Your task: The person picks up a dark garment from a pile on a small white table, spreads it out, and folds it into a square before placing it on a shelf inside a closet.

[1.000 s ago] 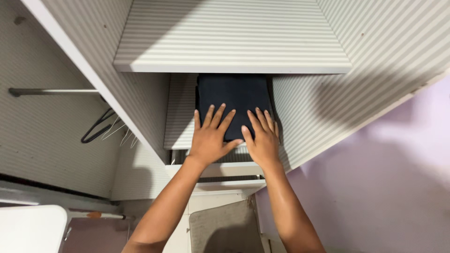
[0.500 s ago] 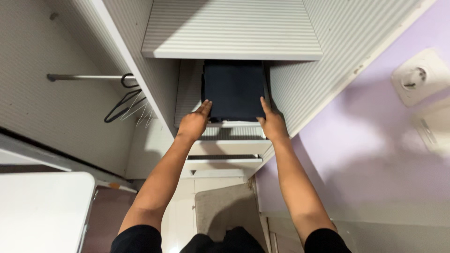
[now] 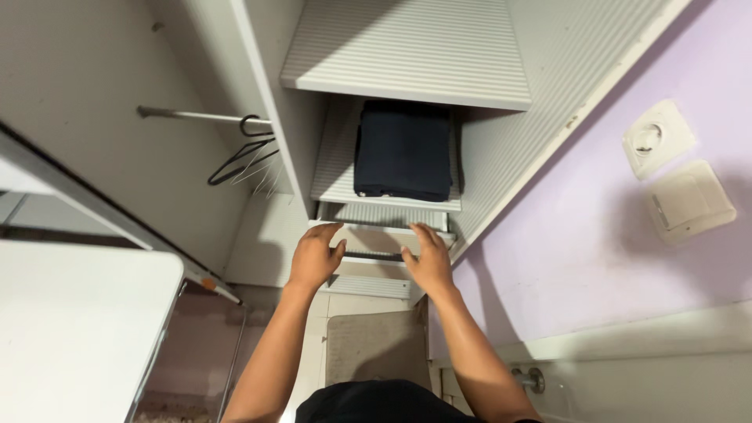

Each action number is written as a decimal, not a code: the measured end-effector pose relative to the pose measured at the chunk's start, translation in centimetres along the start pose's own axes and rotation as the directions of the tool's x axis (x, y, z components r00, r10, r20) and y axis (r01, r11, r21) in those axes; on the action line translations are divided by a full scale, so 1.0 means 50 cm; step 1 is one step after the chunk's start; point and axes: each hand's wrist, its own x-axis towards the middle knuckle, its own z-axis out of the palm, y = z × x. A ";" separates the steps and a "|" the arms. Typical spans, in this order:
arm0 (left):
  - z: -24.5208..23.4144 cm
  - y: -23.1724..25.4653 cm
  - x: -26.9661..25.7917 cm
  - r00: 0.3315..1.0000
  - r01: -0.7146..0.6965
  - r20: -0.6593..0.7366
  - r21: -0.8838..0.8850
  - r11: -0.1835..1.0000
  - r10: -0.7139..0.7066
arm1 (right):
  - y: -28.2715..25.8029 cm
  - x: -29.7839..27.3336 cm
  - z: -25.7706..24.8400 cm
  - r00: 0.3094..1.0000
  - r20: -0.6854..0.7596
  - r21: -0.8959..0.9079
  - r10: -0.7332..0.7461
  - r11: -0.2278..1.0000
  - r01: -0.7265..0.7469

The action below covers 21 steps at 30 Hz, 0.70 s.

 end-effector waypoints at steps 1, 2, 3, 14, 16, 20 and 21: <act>-0.009 0.001 -0.016 1.000 0.014 -0.016 0.001 1.000 -0.014 | -0.016 -0.010 0.002 0.999 0.050 0.015 -0.020 1.000 0.019; -0.019 0.002 -0.032 0.999 0.029 -0.032 0.001 1.000 -0.029 | -0.032 -0.020 0.005 0.996 0.089 0.024 -0.021 1.000 0.019; -0.029 0.005 -0.049 0.998 0.044 -0.047 0.001 0.999 -0.044 | -0.046 -0.031 0.009 0.991 0.130 0.032 -0.020 0.999 0.016; -0.166 0.007 -0.259 0.977 0.185 -0.101 -0.036 0.982 -0.188 | -0.200 -0.118 0.070 0.927 0.263 0.213 -0.269 0.953 0.216; -0.202 -0.005 -0.305 0.969 0.213 -0.127 -0.022 0.977 -0.214 | -0.243 -0.135 0.084 0.901 0.262 0.270 -0.345 0.923 0.275; -0.280 -0.023 -0.409 0.942 0.288 -0.182 -0.001 0.958 -0.284 | -0.337 -0.182 0.120 0.884 0.237 0.321 -0.403 0.891 0.320; -0.303 -0.027 -0.433 0.934 0.305 -0.195 0.003 0.952 -0.299 | -0.363 -0.196 0.128 0.882 0.233 0.341 -0.409 0.884 0.320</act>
